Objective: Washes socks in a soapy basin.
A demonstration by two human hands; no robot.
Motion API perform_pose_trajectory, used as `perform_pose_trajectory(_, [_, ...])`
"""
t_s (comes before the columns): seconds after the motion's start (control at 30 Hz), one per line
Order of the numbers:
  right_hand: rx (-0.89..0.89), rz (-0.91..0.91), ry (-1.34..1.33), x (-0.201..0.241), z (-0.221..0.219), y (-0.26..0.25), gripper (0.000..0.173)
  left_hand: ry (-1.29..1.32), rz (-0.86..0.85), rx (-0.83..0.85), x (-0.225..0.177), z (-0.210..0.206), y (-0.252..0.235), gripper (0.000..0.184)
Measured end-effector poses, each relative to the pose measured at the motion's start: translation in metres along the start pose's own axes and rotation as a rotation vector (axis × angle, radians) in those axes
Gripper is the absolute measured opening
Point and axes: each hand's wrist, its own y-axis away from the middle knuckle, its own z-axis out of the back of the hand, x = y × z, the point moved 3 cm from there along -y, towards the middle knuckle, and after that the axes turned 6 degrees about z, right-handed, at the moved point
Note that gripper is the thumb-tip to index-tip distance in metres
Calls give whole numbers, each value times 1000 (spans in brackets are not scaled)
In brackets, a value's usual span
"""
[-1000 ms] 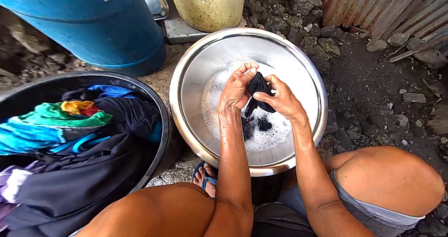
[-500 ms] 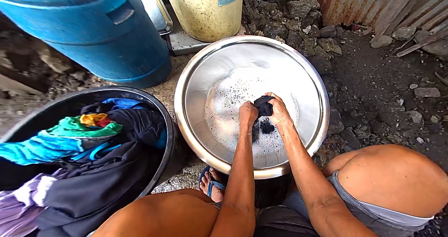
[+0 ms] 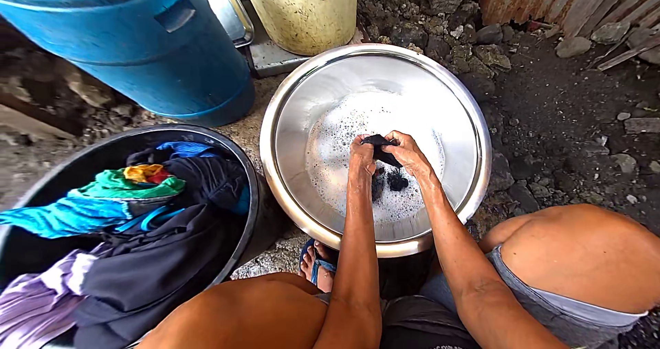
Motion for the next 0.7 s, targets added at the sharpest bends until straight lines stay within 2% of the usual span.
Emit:
perform_pose_trajectory(0.13, [-280,58,252,-12,2,9,25,-150,-115,397,-2,3,12,17])
perform_pose_trajectory(0.2, [-312,17,258,-13,4,8,30,-246,-103,559,1,6,14,23])
perform_pose_trajectory(0.27, [-347,-50,137,-17,5,4,27,-349,-63,611,5,8,12,38])
perform_pose_trajectory(0.3, [-345,-104,-5,-19,6,3,26,-428,-51,567,4,8,10,45])
perform_pose_trajectory(0.37, [-275,-172,-356,-19,7,10,23,-548,-46,363,2,7,5,50])
perform_pose_trajectory(0.43, [-164,-123,-570,-13,5,13,23,-613,-85,112,5,9,-2,43])
perform_pose_trajectory(0.5, [3,-23,-550,-2,0,15,25,-685,-142,-89,16,16,-5,36])
perform_pose_trajectory(0.6, [224,57,-383,0,-8,14,32,-664,-98,-204,24,25,-16,27])
perform_pose_trajectory(0.7, [170,50,-115,-15,-14,9,45,-406,-22,-186,15,21,-20,21])
